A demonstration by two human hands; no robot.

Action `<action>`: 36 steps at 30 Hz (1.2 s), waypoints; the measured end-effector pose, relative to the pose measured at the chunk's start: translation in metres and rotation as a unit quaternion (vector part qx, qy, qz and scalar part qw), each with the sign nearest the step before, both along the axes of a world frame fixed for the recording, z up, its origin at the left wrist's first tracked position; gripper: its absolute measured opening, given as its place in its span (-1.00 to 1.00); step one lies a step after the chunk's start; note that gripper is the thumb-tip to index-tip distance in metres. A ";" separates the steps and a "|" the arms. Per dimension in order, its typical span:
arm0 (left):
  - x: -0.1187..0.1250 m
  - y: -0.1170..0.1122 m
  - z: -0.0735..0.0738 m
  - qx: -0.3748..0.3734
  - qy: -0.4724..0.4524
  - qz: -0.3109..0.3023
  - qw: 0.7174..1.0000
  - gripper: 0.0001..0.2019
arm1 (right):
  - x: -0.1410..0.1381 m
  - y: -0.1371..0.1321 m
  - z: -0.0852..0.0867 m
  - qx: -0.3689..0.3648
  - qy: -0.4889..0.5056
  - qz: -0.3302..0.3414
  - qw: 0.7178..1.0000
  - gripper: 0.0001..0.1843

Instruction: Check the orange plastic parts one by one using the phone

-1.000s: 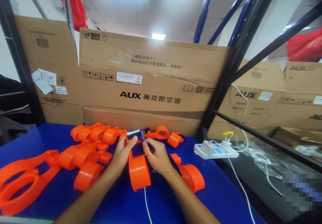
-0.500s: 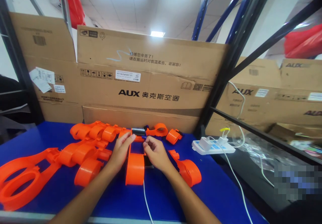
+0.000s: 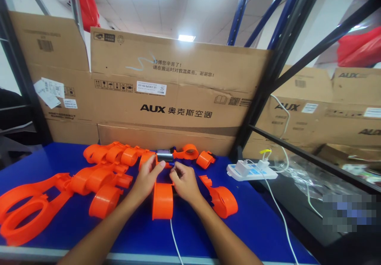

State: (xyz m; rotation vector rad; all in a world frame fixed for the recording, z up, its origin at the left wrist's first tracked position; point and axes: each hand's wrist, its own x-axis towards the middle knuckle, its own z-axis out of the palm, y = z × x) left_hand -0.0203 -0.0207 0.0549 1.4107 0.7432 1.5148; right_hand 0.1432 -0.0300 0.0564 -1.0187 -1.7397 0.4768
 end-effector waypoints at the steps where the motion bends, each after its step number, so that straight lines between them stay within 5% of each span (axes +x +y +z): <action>1: 0.000 0.000 0.001 -0.002 -0.004 -0.006 1.000 -0.71 | 0.000 -0.001 0.001 0.003 -0.005 -0.003 1.000 -0.78; 25: -0.001 -0.001 -0.002 0.007 -0.014 -0.011 1.000 -0.69 | -0.003 -0.004 0.001 0.018 0.001 -0.017 1.000 -0.75; 36: -0.002 -0.001 -0.002 -0.043 -0.077 0.028 0.996 -0.63 | -0.003 0.002 -0.003 -0.030 0.060 0.047 0.997 -0.79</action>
